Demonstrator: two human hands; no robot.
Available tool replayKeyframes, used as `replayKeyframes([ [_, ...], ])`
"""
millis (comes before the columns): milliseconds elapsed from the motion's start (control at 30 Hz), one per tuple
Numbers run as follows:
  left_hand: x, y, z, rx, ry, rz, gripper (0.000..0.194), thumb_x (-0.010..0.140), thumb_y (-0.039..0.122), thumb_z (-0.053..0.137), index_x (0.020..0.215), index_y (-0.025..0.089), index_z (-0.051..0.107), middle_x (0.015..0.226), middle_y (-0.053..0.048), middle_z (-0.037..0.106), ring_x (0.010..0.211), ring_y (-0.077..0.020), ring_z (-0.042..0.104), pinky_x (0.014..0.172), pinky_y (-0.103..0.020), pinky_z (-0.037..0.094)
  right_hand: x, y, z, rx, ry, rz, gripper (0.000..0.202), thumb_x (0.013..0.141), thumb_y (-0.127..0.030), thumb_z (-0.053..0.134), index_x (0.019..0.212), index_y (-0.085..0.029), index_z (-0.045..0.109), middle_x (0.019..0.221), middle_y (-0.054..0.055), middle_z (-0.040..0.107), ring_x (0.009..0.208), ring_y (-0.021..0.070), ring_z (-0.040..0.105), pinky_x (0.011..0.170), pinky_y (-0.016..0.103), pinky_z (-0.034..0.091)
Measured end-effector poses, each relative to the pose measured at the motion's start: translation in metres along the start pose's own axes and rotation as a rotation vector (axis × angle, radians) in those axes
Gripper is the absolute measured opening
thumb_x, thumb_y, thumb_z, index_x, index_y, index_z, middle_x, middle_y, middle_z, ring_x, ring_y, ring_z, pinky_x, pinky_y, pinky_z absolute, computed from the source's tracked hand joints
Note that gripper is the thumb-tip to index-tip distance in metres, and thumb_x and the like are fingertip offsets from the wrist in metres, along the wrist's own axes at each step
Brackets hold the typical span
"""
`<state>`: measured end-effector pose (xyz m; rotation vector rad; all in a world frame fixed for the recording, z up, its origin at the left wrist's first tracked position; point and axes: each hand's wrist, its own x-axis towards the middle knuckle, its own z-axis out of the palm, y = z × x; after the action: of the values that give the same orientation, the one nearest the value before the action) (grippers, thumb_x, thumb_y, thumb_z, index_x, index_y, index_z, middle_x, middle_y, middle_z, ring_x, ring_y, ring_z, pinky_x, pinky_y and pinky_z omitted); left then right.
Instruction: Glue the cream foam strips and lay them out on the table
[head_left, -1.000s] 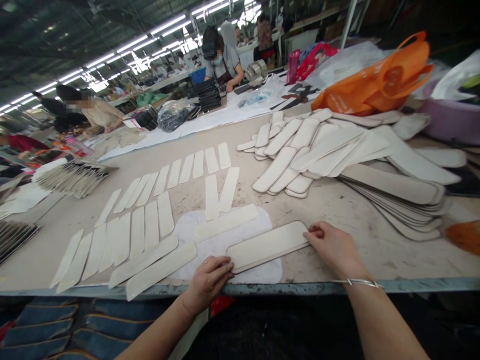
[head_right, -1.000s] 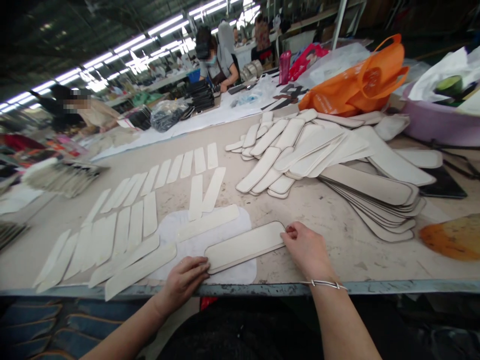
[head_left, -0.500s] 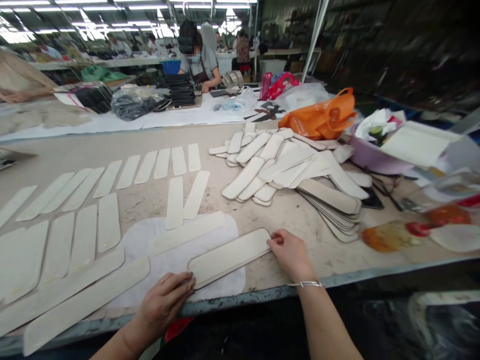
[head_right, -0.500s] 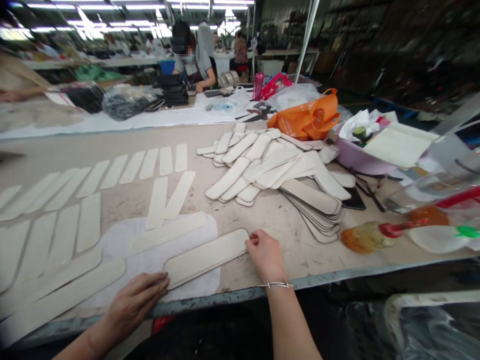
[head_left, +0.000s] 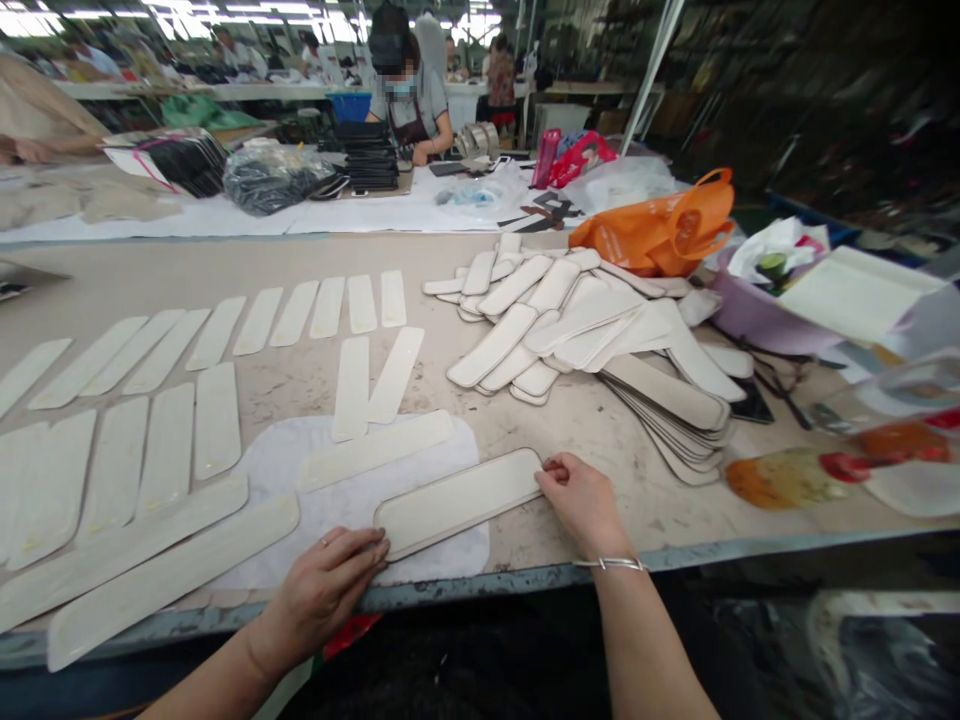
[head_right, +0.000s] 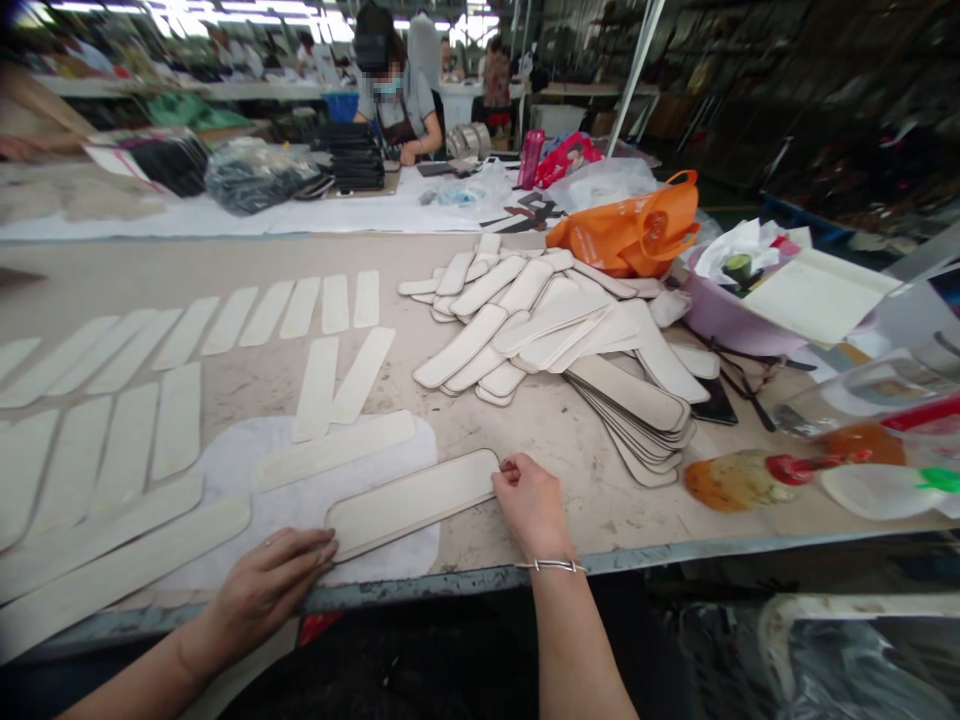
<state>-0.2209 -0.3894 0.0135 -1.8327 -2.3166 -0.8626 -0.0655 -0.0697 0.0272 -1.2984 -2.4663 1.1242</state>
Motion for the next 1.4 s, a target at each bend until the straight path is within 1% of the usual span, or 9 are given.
replayKeyframes([
  [500, -0.005, -0.003, 0.005, -0.001, -0.032, 0.018, 0.027, 0.088, 0.014, 0.055, 0.112, 0.020, 0.066, 0.105, -0.010, 0.066, 0.088, -0.0161, 0.062, 0.079, -0.028, 0.054, 0.000, 0.000, 0.001, -0.090, -0.007, -0.041, 0.007, 0.081, -0.023, 0.059, 0.083, -0.022, 0.066, 0.073, -0.002, 0.067, 0.072, 0.0161, 0.063, 0.067, 0.025, 0.043],
  [667, -0.004, -0.001, 0.003, 0.007, -0.048, 0.019, 0.028, 0.087, 0.011, 0.055, 0.113, 0.018, 0.065, 0.105, -0.010, 0.065, 0.090, -0.0167, 0.061, 0.079, -0.029, 0.053, -0.004, -0.005, 0.002, -0.215, 0.010, -0.078, 0.009, 0.084, -0.024, 0.057, 0.083, -0.023, 0.065, 0.073, -0.001, 0.066, 0.069, 0.0173, 0.061, 0.064, 0.027, 0.040],
  [867, -0.003, -0.003, 0.003, 0.017, -0.037, 0.070, 0.026, 0.088, 0.012, 0.054, 0.111, 0.019, 0.065, 0.106, -0.010, 0.064, 0.093, -0.0168, 0.061, 0.081, -0.028, 0.053, -0.011, -0.003, -0.002, -0.431, 0.158, -0.133, 0.012, 0.084, -0.034, 0.062, 0.083, -0.022, 0.061, 0.078, 0.003, 0.062, 0.070, 0.0206, 0.058, 0.059, 0.029, 0.038],
  [933, -0.003, -0.005, 0.003, 0.024, -0.023, 0.086, 0.025, 0.089, 0.013, 0.054, 0.111, 0.018, 0.065, 0.106, -0.010, 0.064, 0.094, -0.0168, 0.061, 0.081, -0.027, 0.053, -0.013, -0.002, -0.003, -0.363, 0.222, -0.178, 0.013, 0.084, -0.034, 0.064, 0.085, -0.021, 0.060, 0.080, 0.003, 0.062, 0.073, 0.0208, 0.058, 0.061, 0.030, 0.041],
  [1033, -0.003, -0.006, 0.004, 0.031, -0.013, 0.104, 0.024, 0.089, 0.015, 0.054, 0.110, 0.019, 0.065, 0.106, -0.009, 0.065, 0.094, -0.0165, 0.062, 0.081, -0.026, 0.054, -0.021, -0.007, 0.004, -0.193, 0.295, -0.384, 0.017, 0.092, -0.032, 0.055, 0.097, -0.018, 0.062, 0.089, 0.007, 0.063, 0.085, 0.0218, 0.058, 0.075, 0.032, 0.046],
  [1100, -0.004, -0.007, 0.004, 0.035, -0.013, 0.106, 0.023, 0.090, 0.017, 0.053, 0.110, 0.019, 0.065, 0.105, -0.009, 0.065, 0.093, -0.0163, 0.062, 0.081, -0.026, 0.054, -0.031, -0.017, 0.016, -0.121, 0.236, -0.574, 0.028, 0.095, -0.034, 0.050, 0.113, -0.015, 0.060, 0.104, 0.011, 0.063, 0.100, 0.0232, 0.056, 0.090, 0.034, 0.044],
  [1233, -0.002, -0.007, 0.004, 0.045, -0.016, 0.117, 0.022, 0.091, 0.020, 0.053, 0.109, 0.019, 0.066, 0.102, -0.008, 0.066, 0.090, -0.0159, 0.064, 0.079, -0.025, 0.055, -0.059, -0.041, 0.048, -0.163, -0.084, -0.895, 0.053, 0.096, -0.044, 0.050, 0.139, -0.014, 0.043, 0.139, 0.010, 0.046, 0.129, 0.0230, 0.037, 0.113, 0.037, 0.026],
  [1300, 0.000, -0.006, 0.003, 0.039, -0.005, 0.125, 0.022, 0.091, 0.021, 0.053, 0.108, 0.020, 0.067, 0.101, -0.008, 0.067, 0.089, -0.0158, 0.064, 0.077, -0.025, 0.055, -0.070, -0.050, 0.059, -0.213, -0.195, -0.963, 0.062, 0.095, -0.052, 0.047, 0.143, -0.014, 0.037, 0.147, 0.008, 0.036, 0.136, 0.0225, 0.027, 0.116, 0.040, 0.018],
  [1400, 0.002, -0.004, 0.002, 0.026, 0.008, 0.121, 0.021, 0.090, 0.019, 0.054, 0.106, 0.019, 0.067, 0.099, -0.008, 0.067, 0.088, -0.0157, 0.064, 0.075, -0.025, 0.056, -0.078, -0.052, 0.067, -0.255, -0.265, -0.964, 0.069, 0.094, -0.057, 0.045, 0.146, -0.014, 0.032, 0.151, 0.009, 0.028, 0.140, 0.0218, 0.020, 0.117, 0.041, 0.014],
])
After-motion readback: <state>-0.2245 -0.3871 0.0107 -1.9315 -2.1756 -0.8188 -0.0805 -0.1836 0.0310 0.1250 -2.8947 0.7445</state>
